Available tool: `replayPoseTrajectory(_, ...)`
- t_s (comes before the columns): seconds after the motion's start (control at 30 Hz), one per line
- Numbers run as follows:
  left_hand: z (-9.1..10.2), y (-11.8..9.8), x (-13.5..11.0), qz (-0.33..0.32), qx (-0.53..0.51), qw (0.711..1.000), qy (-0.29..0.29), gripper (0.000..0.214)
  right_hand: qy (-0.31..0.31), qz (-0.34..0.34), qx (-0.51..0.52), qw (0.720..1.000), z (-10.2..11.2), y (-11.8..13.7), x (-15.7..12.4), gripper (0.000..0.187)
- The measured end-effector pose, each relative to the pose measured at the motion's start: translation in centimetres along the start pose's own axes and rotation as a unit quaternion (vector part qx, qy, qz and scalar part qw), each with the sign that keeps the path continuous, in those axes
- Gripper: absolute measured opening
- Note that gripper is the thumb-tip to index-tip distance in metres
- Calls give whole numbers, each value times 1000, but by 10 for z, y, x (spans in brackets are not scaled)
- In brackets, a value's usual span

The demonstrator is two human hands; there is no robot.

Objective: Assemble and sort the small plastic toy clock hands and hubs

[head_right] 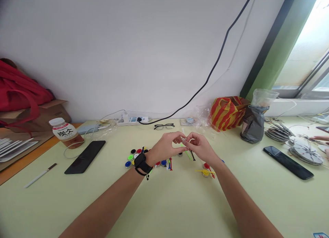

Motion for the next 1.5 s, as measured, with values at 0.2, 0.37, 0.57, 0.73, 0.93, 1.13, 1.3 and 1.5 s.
replayPoseTrajectory(0.2,7,-1,-2,2,0,1000,-13,14,-10,19,11,1000,-4,4,0,38)
replayPoseTrajectory(0.37,6,-2,-3,-15,4,1000,1,7,3,-8,76,997,-5,-7,2,30)
replayPoseTrajectory(0.57,2,4,-3,-2,7,1000,12,6,64,-23,60,996,-19,-9,2,14)
replayPoseTrajectory(0.73,-7,3,-3,-4,24,999,42,7,42,-17,-53,998,-19,-10,2,4)
replayPoseTrajectory(0.93,-23,8,-5,7,23,995,100,14,6,-30,-227,973,-2,-27,7,18)
replayPoseTrajectory(1.13,-42,13,-6,21,43,984,170,14,2,-41,-316,948,23,-28,1,20)
replayPoseTrajectory(1.3,-50,18,-6,12,102,973,207,13,121,-64,-288,948,34,-28,-12,15)
replayPoseTrajectory(1.5,-46,30,-10,33,140,958,247,16,179,-276,-356,875,59,-66,-38,26)
Point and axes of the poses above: each hand's wrist, its own x-axis towards the middle knuckle, its own z-axis out of the back of the hand, y = z × x, the point moved 10 cm from there along x, towards the middle knuckle, and after that the axes turned 12 degrees about y, right-handed, at the moved point
